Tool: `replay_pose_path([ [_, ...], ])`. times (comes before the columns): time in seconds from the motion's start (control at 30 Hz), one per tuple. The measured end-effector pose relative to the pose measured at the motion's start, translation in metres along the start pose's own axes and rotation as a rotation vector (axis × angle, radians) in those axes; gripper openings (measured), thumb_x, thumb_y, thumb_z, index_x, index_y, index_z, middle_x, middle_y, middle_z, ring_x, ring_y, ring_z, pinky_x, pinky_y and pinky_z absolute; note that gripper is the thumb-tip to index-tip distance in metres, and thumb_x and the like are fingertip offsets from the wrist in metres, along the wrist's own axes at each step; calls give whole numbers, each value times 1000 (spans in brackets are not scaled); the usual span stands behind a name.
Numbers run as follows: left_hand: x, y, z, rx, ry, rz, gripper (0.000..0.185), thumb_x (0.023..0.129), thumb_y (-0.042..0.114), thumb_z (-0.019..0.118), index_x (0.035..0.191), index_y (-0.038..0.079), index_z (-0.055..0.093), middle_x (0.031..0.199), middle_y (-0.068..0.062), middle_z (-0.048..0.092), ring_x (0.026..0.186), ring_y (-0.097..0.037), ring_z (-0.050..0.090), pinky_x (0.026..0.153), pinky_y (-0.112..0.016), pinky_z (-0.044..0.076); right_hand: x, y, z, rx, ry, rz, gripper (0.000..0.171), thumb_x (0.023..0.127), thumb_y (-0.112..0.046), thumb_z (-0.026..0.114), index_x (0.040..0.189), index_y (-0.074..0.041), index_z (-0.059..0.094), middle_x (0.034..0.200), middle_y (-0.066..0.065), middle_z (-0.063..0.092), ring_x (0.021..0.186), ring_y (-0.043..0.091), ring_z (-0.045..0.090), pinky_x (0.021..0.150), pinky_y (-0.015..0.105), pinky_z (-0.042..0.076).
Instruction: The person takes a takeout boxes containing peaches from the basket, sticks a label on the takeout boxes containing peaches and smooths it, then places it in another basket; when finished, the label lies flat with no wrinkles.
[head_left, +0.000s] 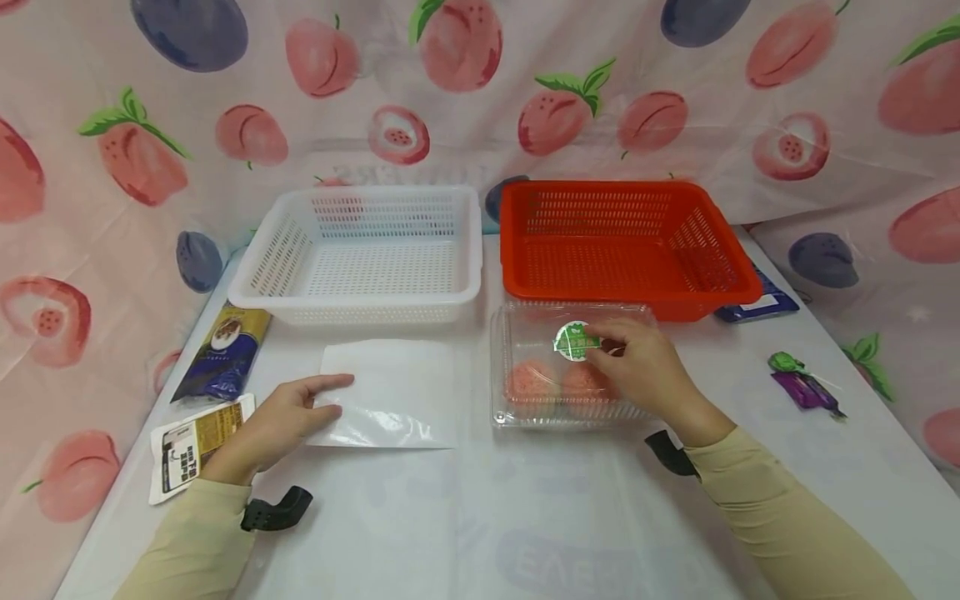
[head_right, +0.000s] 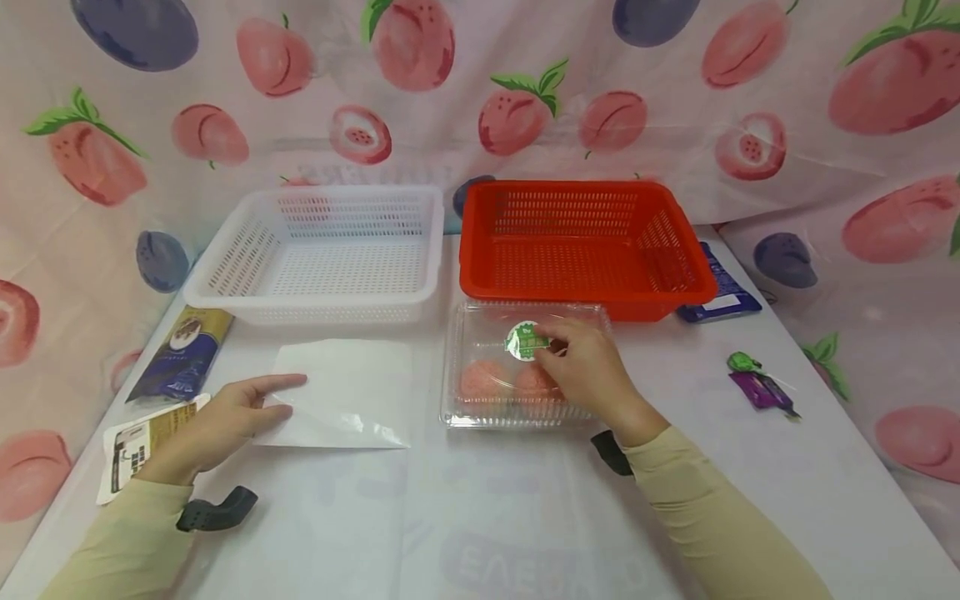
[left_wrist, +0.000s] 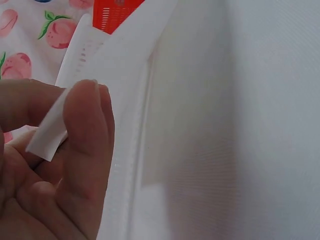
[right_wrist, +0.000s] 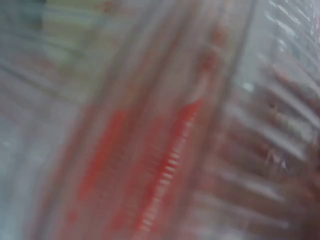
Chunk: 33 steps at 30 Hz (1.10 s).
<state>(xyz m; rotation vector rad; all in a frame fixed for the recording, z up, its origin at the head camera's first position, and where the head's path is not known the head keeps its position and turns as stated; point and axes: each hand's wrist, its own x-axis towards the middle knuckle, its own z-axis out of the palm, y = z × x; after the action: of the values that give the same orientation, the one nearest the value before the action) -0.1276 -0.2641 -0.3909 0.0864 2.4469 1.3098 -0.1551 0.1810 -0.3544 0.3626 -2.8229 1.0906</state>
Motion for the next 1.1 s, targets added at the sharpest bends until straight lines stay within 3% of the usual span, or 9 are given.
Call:
replay_pose_path([
  [0.13, 1, -2, 2, -1, 1, -14, 51, 97, 12, 64, 145, 3, 51, 157, -28, 27, 142, -40, 24, 113, -63, 20, 1, 1, 1, -23, 12, -11, 27, 91, -6, 69, 117, 4, 72, 111, 19, 68, 89, 30, 64, 82, 47, 55],
  [0.37, 3, -6, 4, -31, -4, -39, 52, 97, 10, 62, 146, 0, 49, 158, -30, 23, 147, -46, 11, 115, -63, 14, 1, -1, -1, -56, 10, 11, 25, 92, -8, 68, 114, 3, 73, 106, 17, 69, 86, 28, 61, 76, 42, 51],
  [0.5, 5, -9, 7, -43, 7, -60, 53, 96, 9, 62, 147, 0, 47, 159, -29, 23, 147, -46, 11, 115, -62, 15, 1, -2, -5, -61, -8, 44, 26, 94, -12, 66, 115, 1, 73, 104, 16, 68, 87, 28, 60, 76, 41, 51],
  [0.67, 6, -10, 11, -4, 27, -76, 55, 97, 12, 62, 148, 3, 47, 158, -28, 26, 146, -47, 18, 114, -62, 21, 1, -1, -8, -51, -24, 70, 25, 95, -13, 66, 115, 0, 74, 100, 13, 67, 86, 27, 57, 74, 39, 50],
  [0.9, 8, -8, 13, 49, 23, -89, 57, 96, 14, 63, 150, 5, 45, 157, -29, 26, 142, -51, 24, 112, -61, 26, 3, 2, -6, -63, -18, 40, 23, 93, -10, 67, 112, 1, 75, 95, 13, 67, 82, 26, 59, 72, 38, 49],
  [1.03, 9, -6, 15, 64, 21, -100, 57, 96, 14, 62, 150, 7, 46, 158, -29, 26, 143, -50, 23, 112, -62, 25, 3, 2, -5, -96, -27, 19, 23, 93, -11, 67, 111, 2, 75, 96, 14, 68, 83, 26, 60, 74, 42, 50],
  [1.1, 9, -6, 15, 69, 20, -107, 57, 96, 15, 62, 150, 8, 46, 158, -28, 25, 144, -50, 22, 112, -63, 24, 3, 3, -4, -110, -39, 9, 23, 93, -11, 67, 111, 2, 74, 95, 14, 68, 83, 26, 60, 90, 48, 48],
])
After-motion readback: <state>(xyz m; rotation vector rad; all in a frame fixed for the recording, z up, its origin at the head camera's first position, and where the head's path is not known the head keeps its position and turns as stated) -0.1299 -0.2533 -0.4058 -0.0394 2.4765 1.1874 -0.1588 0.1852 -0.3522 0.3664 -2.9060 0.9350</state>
